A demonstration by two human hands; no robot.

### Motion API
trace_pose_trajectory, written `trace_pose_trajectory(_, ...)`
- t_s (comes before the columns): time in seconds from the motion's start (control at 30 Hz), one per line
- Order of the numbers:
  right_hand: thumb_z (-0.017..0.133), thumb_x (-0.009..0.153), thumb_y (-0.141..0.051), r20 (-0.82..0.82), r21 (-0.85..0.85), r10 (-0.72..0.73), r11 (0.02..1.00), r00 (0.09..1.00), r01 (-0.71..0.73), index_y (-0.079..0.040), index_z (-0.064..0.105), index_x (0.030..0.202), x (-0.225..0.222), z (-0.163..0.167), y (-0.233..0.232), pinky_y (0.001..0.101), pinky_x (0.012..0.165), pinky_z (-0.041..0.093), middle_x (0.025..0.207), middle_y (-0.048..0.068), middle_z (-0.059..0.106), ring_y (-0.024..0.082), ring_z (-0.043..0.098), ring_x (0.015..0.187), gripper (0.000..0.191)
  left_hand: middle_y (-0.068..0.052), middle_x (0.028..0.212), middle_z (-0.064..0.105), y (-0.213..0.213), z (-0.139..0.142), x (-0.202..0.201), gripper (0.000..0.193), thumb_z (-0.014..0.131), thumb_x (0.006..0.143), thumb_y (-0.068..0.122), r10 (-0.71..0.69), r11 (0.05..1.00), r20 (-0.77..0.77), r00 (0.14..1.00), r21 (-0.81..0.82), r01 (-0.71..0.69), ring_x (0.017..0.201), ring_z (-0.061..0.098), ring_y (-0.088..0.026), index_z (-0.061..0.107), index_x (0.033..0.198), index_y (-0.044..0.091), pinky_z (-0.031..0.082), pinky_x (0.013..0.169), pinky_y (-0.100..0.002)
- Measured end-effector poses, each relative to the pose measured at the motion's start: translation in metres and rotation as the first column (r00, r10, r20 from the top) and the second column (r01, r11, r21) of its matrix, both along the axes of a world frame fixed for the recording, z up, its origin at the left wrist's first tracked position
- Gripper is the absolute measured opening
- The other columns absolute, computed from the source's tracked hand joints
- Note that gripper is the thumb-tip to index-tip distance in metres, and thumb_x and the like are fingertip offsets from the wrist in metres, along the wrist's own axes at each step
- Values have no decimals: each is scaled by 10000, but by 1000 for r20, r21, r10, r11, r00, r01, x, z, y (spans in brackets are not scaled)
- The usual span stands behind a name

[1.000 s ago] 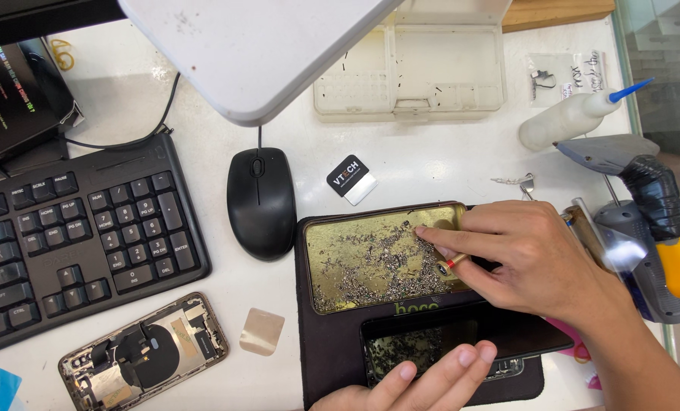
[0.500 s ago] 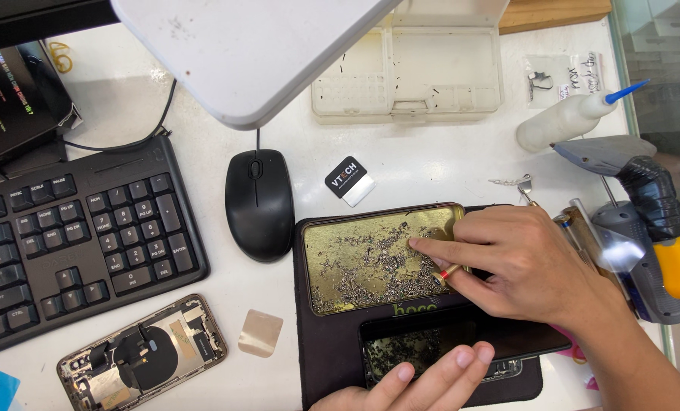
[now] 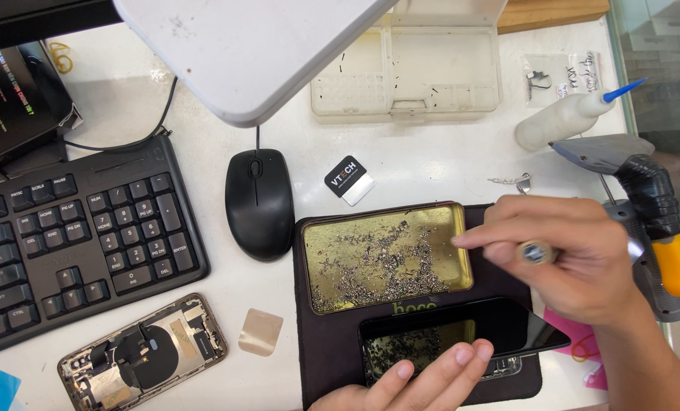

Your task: The person uses a precision screwdriver to remove and place small screws from a disassembled smartphone, storing them in a metal tray. The hands repeatedly access the phone's internal frame and a compartmentalized parts box while working at a cluttered electronics repair desk.

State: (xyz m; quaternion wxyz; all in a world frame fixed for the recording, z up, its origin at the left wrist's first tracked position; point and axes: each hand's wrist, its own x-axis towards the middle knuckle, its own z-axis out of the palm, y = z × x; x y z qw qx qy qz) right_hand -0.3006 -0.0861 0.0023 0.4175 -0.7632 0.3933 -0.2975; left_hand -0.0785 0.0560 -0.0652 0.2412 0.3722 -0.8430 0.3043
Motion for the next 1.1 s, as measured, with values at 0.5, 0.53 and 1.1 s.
trace_pose_trajectory(0.5, 520, 1143, -264, 482, 257, -163, 966, 861, 38, 92, 594, 1334, 3, -23, 0, 376, 814, 623, 1060, 240, 697, 264, 721, 902, 411, 46, 1504, 580, 0, -3, 2, 367, 438, 1205, 340, -25, 1000, 13, 1000, 0, 25, 1525, 440, -158, 675, 1424, 166, 198, 1329, -522)
trace_pose_trajectory(0.53, 518, 1144, -220, 453, 253, -135, 967, 881, 18, 88, 570, 1342, 9, -23, -1, 392, 880, 639, 1105, 234, 704, 267, 739, 960, 370, 40, 1505, 580, -1, -3, 1, 368, 437, 1204, 333, -26, 1000, 11, 1000, -4, 26, 1528, 440, -164, 674, 1425, 158, 197, 1330, -528)
trace_pose_trajectory(1.1, 566, 1031, 112, 227, -13, -55, 998, 972, 60, -85, 127, 1568, 31, -37, 2, 364, 929, 655, 1118, 228, 701, 238, 740, 1005, 721, 43, 1558, 581, 4, 1, -2, 370, 398, 1200, 341, -30, 995, -40, 999, 96, 34, 1512, 447, -140, 658, 1397, 168, 164, 1326, -493)
